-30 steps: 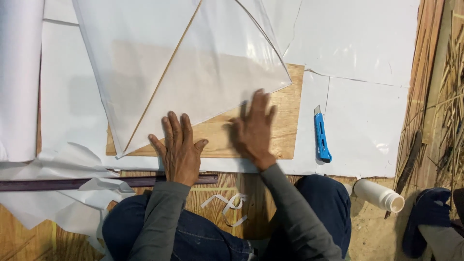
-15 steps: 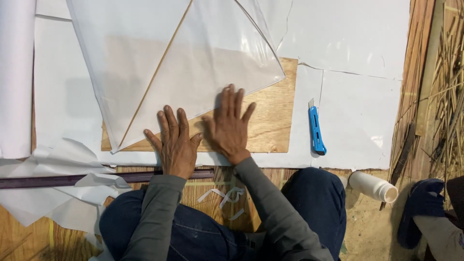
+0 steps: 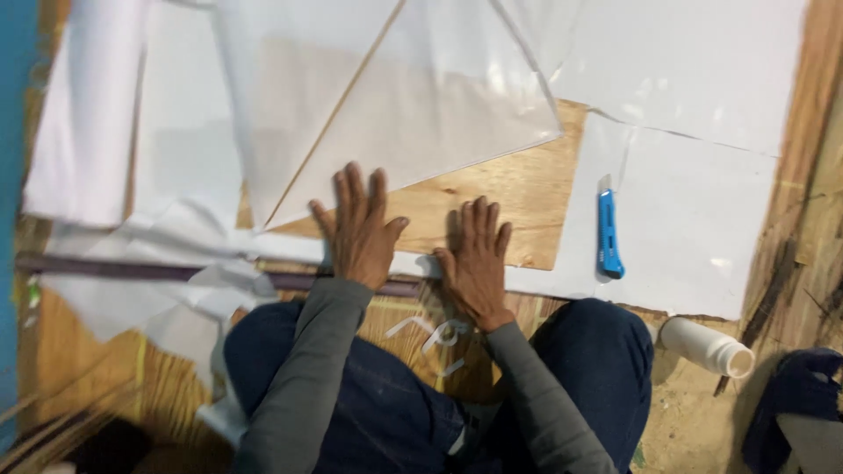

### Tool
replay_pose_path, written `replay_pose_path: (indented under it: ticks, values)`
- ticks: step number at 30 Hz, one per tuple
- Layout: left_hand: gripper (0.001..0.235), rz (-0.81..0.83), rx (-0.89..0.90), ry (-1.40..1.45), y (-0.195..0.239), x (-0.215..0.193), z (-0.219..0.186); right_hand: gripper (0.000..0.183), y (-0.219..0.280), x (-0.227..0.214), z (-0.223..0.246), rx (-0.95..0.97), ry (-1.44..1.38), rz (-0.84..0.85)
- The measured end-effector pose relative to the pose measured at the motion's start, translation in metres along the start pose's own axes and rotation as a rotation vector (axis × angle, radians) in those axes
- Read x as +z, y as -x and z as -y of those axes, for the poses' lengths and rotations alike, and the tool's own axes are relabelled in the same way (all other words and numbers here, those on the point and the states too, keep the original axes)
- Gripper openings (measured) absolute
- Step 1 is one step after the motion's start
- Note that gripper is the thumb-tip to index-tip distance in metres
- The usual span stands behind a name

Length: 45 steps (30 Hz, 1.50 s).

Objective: The person assembles a kite by attaching white paper to a wooden frame. They smooth the paper, fold edges over the frame, and secure the paper with adhesive tape while sitting on the floor.

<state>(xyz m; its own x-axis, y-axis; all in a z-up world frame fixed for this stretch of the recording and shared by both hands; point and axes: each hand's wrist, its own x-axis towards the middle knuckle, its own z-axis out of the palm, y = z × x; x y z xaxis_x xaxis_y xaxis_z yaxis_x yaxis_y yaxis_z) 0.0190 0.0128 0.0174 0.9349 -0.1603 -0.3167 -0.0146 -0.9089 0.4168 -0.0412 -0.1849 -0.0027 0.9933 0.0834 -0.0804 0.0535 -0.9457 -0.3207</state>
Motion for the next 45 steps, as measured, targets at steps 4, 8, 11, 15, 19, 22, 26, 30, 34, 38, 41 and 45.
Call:
replay_pose_path:
  ticks: [4, 8, 11, 15, 19, 22, 26, 30, 34, 38, 41, 45]
  values:
    - [0.079, -0.074, 0.009, 0.102, 0.019, -0.007, 0.01, 0.086, 0.02, 0.0, 0.0, -0.004, -0.128, 0.018]
    - [0.09, -0.499, -0.145, 0.237, 0.043, -0.005, 0.068, 0.081, 0.029, -0.014, -0.002, 0.023, -0.382, 0.019]
    - [0.104, -0.61, -0.492, 0.166, 0.083, -0.039, 0.108, 0.077, 0.038, -0.029, 0.001, 0.032, -0.476, -0.007]
    - [0.123, -0.422, -0.758, 0.327, 0.116, -0.046, 0.165, 0.075, 0.044, -0.028, 0.008, 0.048, -0.53, -0.064]
    - [0.111, -0.243, -0.691, 0.383, 0.114, -0.034, 0.187, 0.071, 0.058, -0.051, 0.04, 0.023, -0.569, -0.11]
    - [0.086, -0.227, -0.67, 0.371, 0.106, -0.001, 0.216, 0.071, 0.071, -0.062, 0.054, -0.001, -0.577, -0.142]
    - [0.031, -0.58, -0.703, 0.42, 0.124, -0.019, 0.189, 0.072, 0.08, -0.072, 0.064, -0.013, -0.598, -0.164]
    - [0.097, -0.59, -1.015, 0.619, 0.133, -0.063, 0.144, 0.07, 0.088, -0.083, 0.074, -0.015, -0.676, -0.158]
    - [0.1, -0.597, -0.871, 0.765, 0.127, -0.067, 0.147, 0.068, 0.095, -0.072, 0.075, -0.01, -0.684, -0.141]
    - [0.082, -0.588, -0.934, 0.728, 0.101, 0.009, 0.23, 0.072, 0.097, -0.071, 0.079, 0.005, -0.684, -0.131]
    - [0.058, -0.607, -0.924, 0.709, 0.11, 0.031, 0.256, 0.071, 0.107, -0.08, 0.082, 0.022, -0.703, -0.11]
    - [0.032, -0.642, -0.872, 0.502, 0.123, 0.019, 0.276, 0.067, 0.111, -0.091, 0.08, 0.015, -0.706, -0.1]
